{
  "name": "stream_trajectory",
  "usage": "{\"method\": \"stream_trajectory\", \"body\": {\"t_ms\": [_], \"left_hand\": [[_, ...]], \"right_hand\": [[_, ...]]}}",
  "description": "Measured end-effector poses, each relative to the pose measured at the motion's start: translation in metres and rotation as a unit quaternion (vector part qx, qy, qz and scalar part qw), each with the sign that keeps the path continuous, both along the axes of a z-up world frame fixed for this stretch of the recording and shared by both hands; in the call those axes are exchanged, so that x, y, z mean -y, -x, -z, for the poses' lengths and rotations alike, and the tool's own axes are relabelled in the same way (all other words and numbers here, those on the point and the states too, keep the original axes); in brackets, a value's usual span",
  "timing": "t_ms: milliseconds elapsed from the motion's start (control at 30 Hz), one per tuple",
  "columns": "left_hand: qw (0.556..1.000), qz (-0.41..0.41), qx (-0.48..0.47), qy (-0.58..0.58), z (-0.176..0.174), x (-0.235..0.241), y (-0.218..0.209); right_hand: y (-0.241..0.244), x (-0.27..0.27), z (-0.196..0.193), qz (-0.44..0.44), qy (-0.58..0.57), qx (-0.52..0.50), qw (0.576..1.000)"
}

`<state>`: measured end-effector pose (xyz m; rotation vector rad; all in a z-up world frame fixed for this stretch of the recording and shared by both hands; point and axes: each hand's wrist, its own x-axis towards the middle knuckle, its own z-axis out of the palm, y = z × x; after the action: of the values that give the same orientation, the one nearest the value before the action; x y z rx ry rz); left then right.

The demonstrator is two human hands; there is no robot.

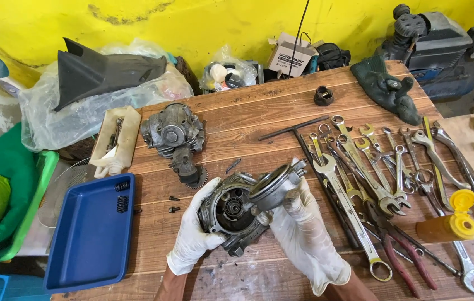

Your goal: Cleaning and assembling motorcycle engine components on a workbench using a brush and cloth.

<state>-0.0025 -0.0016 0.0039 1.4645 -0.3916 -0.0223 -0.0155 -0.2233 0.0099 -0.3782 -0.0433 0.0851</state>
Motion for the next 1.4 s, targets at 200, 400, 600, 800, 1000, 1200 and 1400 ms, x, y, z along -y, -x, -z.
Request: {"method": "stream_trajectory", "body": {"t_ms": [200,400,600,800,1000,1200,1400], "left_hand": [[0.999,0.015,0.002,0.029,0.0,0.002,0.0],[1.0,-0.004,-0.001,-0.008,0.001,0.0,0.0],[1.0,0.007,0.0,0.019,0.0,0.002,0.0],[1.0,0.002,-0.001,-0.009,-0.007,0.001,0.002],[0.999,-0.007,0.003,-0.035,-0.005,-0.001,0.002],[0.999,-0.012,0.01,-0.048,-0.005,-0.002,0.001],[1.0,0.007,0.007,-0.009,-0.003,-0.003,0.002]], "right_hand": [[-0.002,0.008,-0.023,-0.031,-0.026,0.0,0.999],[0.0,0.006,-0.031,-0.014,0.088,-0.053,0.995],[0.0,0.004,-0.014,-0.014,0.079,-0.035,0.996],[0.008,0.004,-0.026,-0.035,0.099,-0.024,0.994],[0.007,-0.001,-0.021,-0.005,0.142,-0.011,0.99],[0.007,-0.01,-0.027,0.025,0.172,-0.115,0.978],[0.009,0.001,-0.003,0.013,0.123,-0.126,0.984]]}}
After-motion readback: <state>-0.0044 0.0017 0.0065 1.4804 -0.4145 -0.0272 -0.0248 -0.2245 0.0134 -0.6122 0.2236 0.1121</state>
